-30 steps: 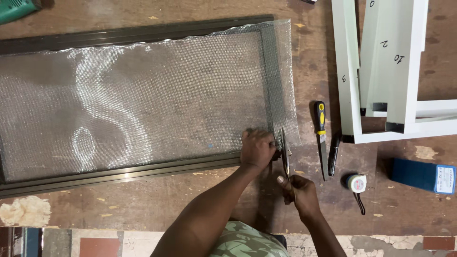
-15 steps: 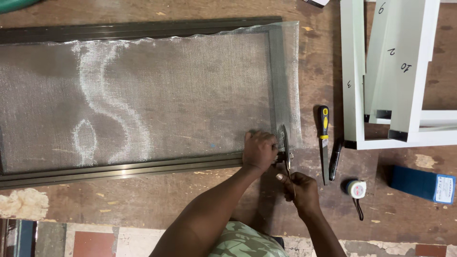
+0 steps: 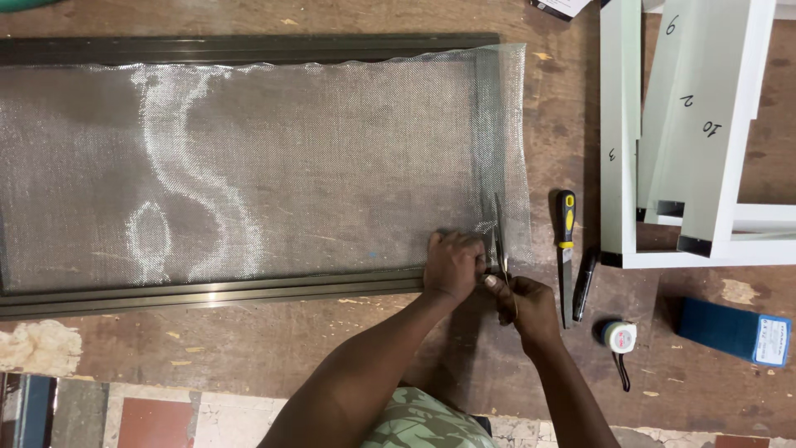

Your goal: The person secures a mesh screen into a metal frame using a utility knife and a red plastic squeegee tool. They press the screen into the frame's groove along each side, trim the excess material with scissors, and smooth the edges to ensure a tight fit.

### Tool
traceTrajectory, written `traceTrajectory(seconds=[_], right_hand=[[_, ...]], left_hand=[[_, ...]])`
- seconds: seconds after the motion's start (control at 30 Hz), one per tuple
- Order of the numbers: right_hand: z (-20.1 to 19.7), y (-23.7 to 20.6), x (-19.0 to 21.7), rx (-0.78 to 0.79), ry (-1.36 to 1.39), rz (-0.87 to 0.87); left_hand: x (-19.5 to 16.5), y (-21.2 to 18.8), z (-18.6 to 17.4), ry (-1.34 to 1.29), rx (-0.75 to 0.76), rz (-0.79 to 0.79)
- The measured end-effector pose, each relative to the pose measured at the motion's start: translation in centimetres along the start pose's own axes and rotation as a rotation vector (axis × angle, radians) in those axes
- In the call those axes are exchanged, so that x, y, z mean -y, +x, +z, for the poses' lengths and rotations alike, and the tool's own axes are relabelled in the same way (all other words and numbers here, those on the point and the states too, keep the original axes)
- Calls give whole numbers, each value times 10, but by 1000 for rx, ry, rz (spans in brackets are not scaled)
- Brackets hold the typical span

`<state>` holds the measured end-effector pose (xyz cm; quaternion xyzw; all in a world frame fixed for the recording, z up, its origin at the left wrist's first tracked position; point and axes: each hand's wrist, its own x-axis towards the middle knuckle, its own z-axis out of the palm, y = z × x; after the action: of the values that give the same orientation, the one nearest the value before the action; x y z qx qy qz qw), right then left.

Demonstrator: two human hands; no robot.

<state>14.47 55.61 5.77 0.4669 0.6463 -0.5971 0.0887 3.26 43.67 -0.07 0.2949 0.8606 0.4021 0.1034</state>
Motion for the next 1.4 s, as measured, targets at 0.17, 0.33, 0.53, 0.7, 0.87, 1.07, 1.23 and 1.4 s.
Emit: traceTrajectory(seconds=[0.17, 0.33, 0.53, 0.7, 0.87, 1.07, 1.23, 1.4], right_hand=[[2, 4, -1, 3, -10, -1], [0, 5, 11, -27, -5, -21], [-7, 7, 47, 34, 10, 38], [-19, -27, 50, 39, -144, 106], [-27, -55, 34, 28, -123, 239], [-33, -57, 28, 19, -123, 278], [-25, -38, 35, 32, -164, 170], [-1, 9, 60, 24, -92, 49]], left_hand=[[1, 0, 4, -17, -29, 12], [3, -1, 8, 14, -46, 13], [4, -3, 8, 10, -101, 56], [1, -4, 2, -80, -69, 6], [0, -5, 2, -70, -83, -10], [1, -6, 3, -77, -73, -28], [-1, -4, -1, -108, -137, 53], [-3, -5, -5, -110, -129, 122]])
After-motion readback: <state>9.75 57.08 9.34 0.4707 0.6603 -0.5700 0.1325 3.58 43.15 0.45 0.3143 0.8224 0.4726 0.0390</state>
